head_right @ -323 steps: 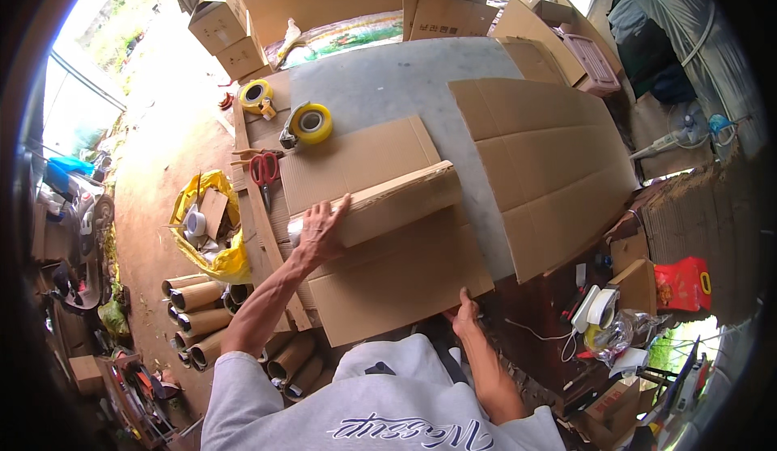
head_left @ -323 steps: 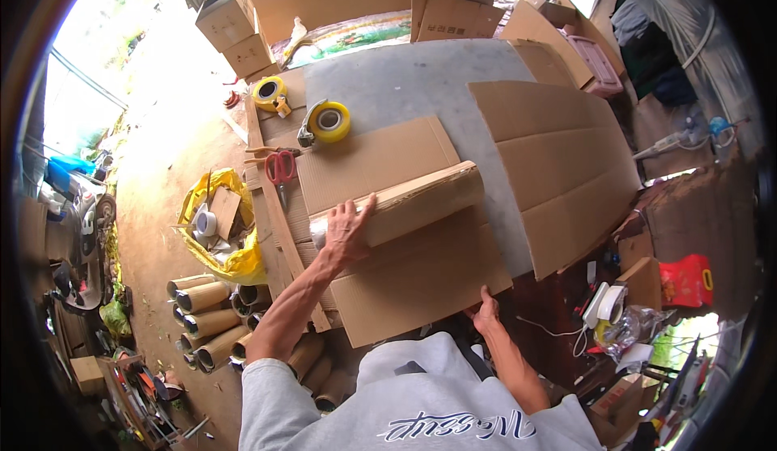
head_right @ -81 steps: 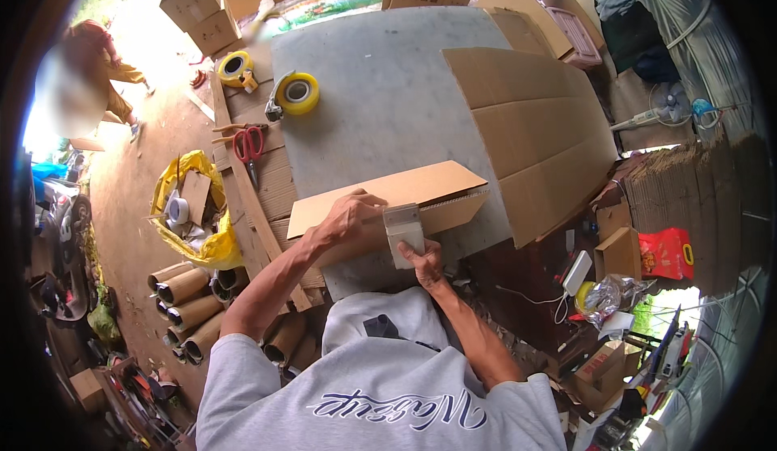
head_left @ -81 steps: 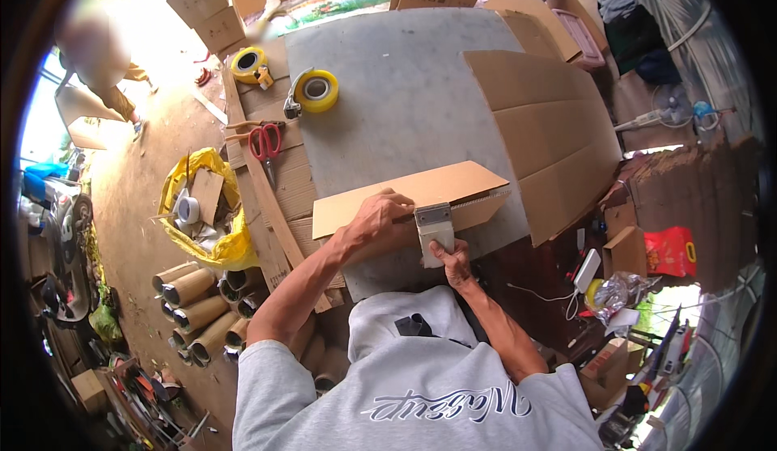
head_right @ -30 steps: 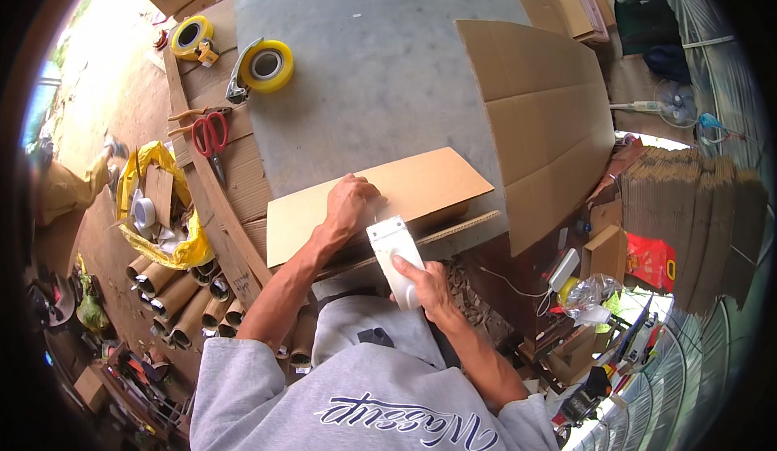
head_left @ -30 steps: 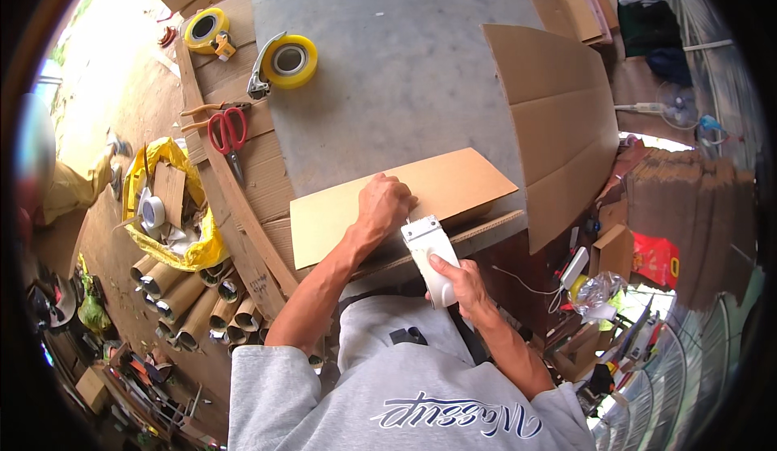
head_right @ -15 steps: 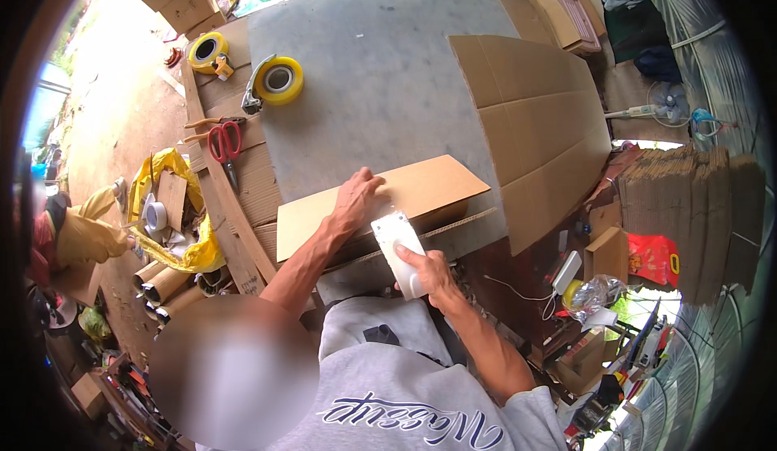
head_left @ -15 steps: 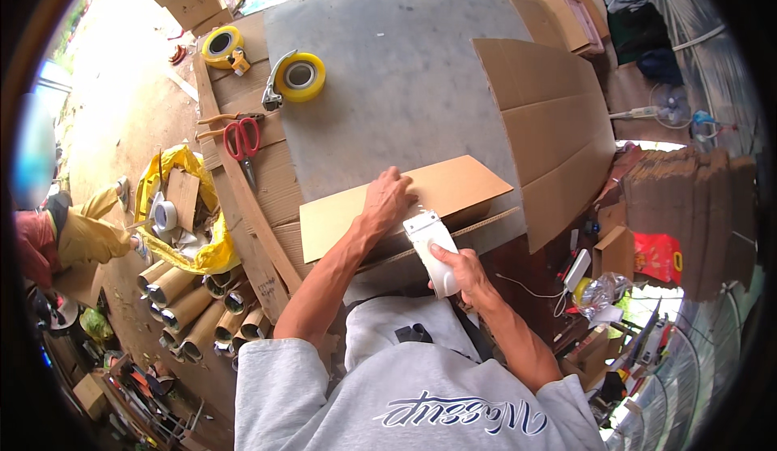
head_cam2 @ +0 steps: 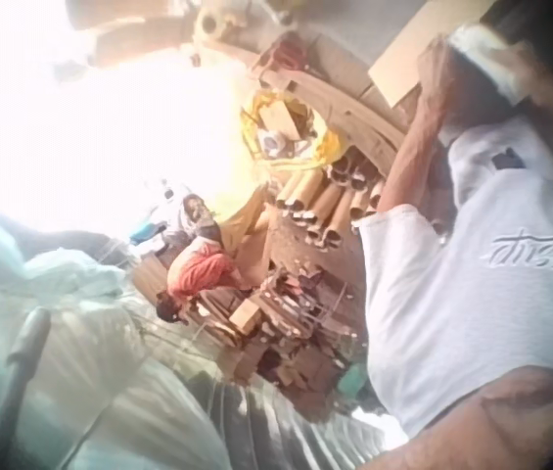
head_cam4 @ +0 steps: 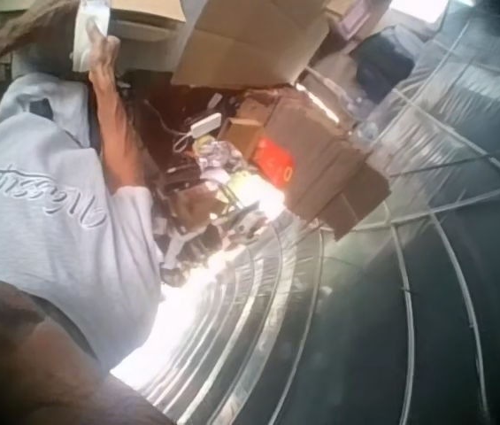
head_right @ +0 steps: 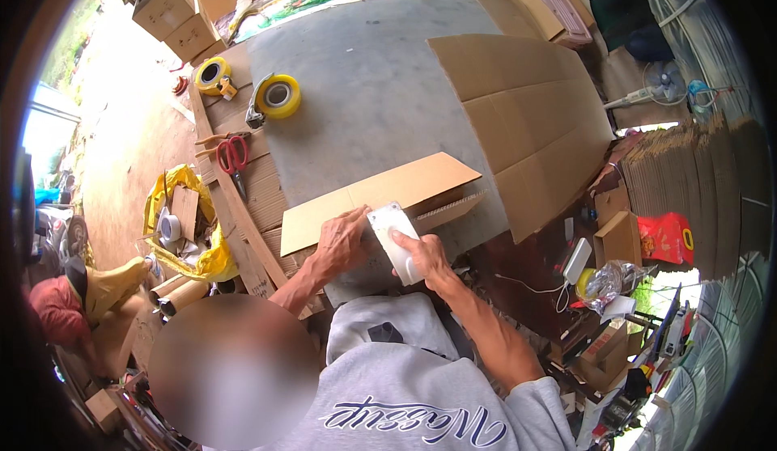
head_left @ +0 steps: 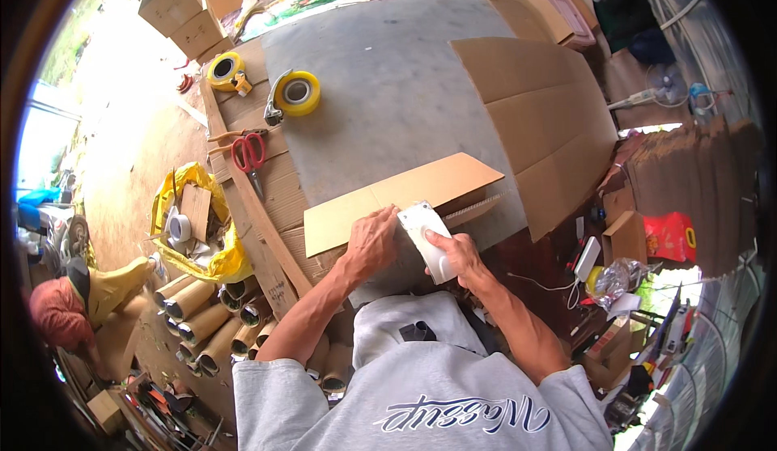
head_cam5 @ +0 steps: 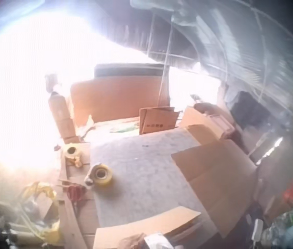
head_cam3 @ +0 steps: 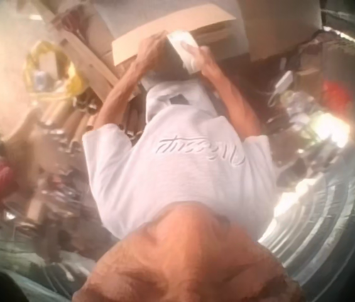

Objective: The person cuts a large sheet of cardboard using a utility knife and a cylindrical template, then folds the cut piece into a rectangular box and seals it with a handheld tape dispenser. The finished box is placed on the workbench.

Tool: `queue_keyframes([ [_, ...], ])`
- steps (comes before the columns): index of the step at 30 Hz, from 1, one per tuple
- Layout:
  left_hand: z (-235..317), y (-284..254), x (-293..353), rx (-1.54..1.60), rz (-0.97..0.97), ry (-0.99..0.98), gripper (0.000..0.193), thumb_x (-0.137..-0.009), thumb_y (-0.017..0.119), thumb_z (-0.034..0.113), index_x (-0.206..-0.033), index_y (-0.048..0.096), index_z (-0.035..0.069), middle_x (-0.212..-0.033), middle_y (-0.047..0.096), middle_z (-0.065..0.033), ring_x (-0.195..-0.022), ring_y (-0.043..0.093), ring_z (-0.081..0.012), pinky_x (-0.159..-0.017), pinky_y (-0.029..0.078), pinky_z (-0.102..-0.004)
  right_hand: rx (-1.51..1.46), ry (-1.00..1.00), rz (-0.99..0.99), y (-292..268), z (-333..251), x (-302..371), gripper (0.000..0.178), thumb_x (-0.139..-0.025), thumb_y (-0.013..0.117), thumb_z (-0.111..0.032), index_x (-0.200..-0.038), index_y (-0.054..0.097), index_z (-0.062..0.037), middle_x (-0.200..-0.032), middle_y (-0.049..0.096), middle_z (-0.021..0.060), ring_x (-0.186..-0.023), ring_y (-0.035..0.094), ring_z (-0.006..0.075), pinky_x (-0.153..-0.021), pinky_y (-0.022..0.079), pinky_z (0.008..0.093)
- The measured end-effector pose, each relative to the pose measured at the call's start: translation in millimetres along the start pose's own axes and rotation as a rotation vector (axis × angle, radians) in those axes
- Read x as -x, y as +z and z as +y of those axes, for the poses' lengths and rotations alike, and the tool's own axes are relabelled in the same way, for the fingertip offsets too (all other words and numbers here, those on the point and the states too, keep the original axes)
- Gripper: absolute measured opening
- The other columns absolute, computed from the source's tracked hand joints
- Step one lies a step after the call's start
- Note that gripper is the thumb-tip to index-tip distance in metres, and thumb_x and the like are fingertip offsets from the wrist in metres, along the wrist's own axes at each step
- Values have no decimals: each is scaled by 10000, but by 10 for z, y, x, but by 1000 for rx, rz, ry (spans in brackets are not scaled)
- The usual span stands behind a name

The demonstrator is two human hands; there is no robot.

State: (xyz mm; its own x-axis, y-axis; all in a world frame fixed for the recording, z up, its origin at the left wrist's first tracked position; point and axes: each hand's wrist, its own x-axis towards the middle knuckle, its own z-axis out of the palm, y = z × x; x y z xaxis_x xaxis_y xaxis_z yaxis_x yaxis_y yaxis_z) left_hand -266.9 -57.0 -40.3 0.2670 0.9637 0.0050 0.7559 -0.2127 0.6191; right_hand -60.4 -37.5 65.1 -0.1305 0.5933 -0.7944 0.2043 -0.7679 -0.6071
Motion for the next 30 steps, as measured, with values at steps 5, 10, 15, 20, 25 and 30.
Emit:
queue_keyframes([
  [5,163,-208,-52,30,-85,-27,597,-766,775,233,-1266,599,-41,-1290,659,-200,-1145,659,-377,-909,569,-442,-22,-30,-8,-26,99,19,584,-902,717,-458,-1001,682,117,-781,688,159,-581,684,250,-524,561,359],
  [10,80,-25,23,-54,134,57,521,-785,772,265,-1203,620,-7,-1192,685,-180,-1073,679,-371,-860,569,-470,-69,-47,-21,0,2,1,533,-931,692,-423,-1026,686,101,-805,695,150,-592,684,247,-538,569,363],
  [15,273,-305,-70,52,-30,-15,456,-820,745,271,-1136,625,-36,-1146,691,-204,-1043,690,-359,-833,567,-470,-55,31,-71,-53,-186,-64,506,-950,662,-379,-1106,666,103,-863,691,170,-613,693,264,-538,564,365],
  [20,94,-70,-74,-26,-72,-82,462,-788,738,252,-1152,624,-9,-1145,700,-212,-1045,699,-372,-817,585,-459,-90,23,-45,-5,-85,-65,509,-965,649,-372,-1160,639,98,-875,687,166,-613,695,265,-529,562,372],
  [25,-40,132,29,-275,96,133,502,-868,645,196,-1271,589,-98,-1327,628,-263,-1189,648,-362,-897,571,-443,-143,51,-41,7,-70,-99,457,-969,650,-346,-1164,633,66,-879,680,149,-632,687,266,-556,569,386],
  [30,-87,143,-24,-194,30,99,546,-866,644,200,-1299,566,-123,-1329,625,-276,-1180,650,-371,-912,564,-449,-236,129,-61,21,-143,-111,409,-968,646,-316,-1150,626,50,-909,681,153,-647,693,291,-570,574,407],
])
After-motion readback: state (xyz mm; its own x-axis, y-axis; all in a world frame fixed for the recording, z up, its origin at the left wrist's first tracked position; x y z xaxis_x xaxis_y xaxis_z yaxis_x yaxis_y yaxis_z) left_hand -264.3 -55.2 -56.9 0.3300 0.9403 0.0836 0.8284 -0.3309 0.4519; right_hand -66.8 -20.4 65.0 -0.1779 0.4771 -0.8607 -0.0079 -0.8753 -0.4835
